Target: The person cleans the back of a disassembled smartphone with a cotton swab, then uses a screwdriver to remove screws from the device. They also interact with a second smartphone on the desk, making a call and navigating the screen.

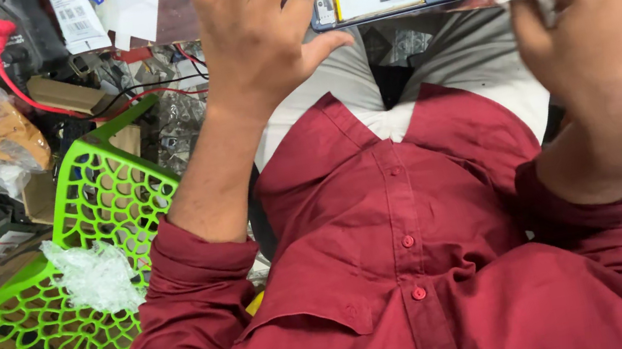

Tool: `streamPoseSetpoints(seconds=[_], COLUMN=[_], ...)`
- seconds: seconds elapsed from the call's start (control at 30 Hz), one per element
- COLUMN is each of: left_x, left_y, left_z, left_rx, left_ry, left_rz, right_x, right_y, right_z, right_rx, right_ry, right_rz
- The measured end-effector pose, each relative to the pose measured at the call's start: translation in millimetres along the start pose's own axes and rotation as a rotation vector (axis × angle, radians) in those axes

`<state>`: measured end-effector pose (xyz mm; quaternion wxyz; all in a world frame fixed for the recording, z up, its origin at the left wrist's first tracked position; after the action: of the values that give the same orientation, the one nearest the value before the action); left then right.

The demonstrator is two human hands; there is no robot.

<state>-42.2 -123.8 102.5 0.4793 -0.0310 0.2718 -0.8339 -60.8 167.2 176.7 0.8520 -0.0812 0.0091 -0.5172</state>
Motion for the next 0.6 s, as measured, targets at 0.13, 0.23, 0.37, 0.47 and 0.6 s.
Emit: streamPoseSetpoints(seconds=[0.13, 0.23, 0.37, 0.47, 0.6], left_x=[-4, -5, -7, -11, -19], left_y=[-7, -11, -15, -16, -18], left_z=[13, 17, 20, 23, 26], left_rx=[-0.099, -0.142, -0.222, -0.221, -0.209], left_ry=[0.021, 0.028, 0.001, -0.066, -0.071], left_rz=[-0.100, -0.064, -0.028, -0.077, -0.143], right_x=[-16, -12, 4, 10, 11], right_y=[3, 4, 1, -9, -32], right_z=[0, -2, -7, 2, -1], right_rx=[0.113, 0.318, 0.460, 0.221, -0.113], right_ry=[-0.046, 0.019, 0.028, -0.180, -0.240], right_rz=[-0.064, -0.067, 0.054, 0.095, 0.111])
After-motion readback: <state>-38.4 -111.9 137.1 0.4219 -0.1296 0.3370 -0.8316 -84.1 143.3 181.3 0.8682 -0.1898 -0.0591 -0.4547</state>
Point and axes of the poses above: each hand's wrist, its own y-axis away from the middle knuckle, its own z-axis out of the back of the hand, x = y × z, the point moved 4 cm from there along -y, towards the middle knuckle, and after that the axes turned 3 degrees about -z, right-handed, at the moved point
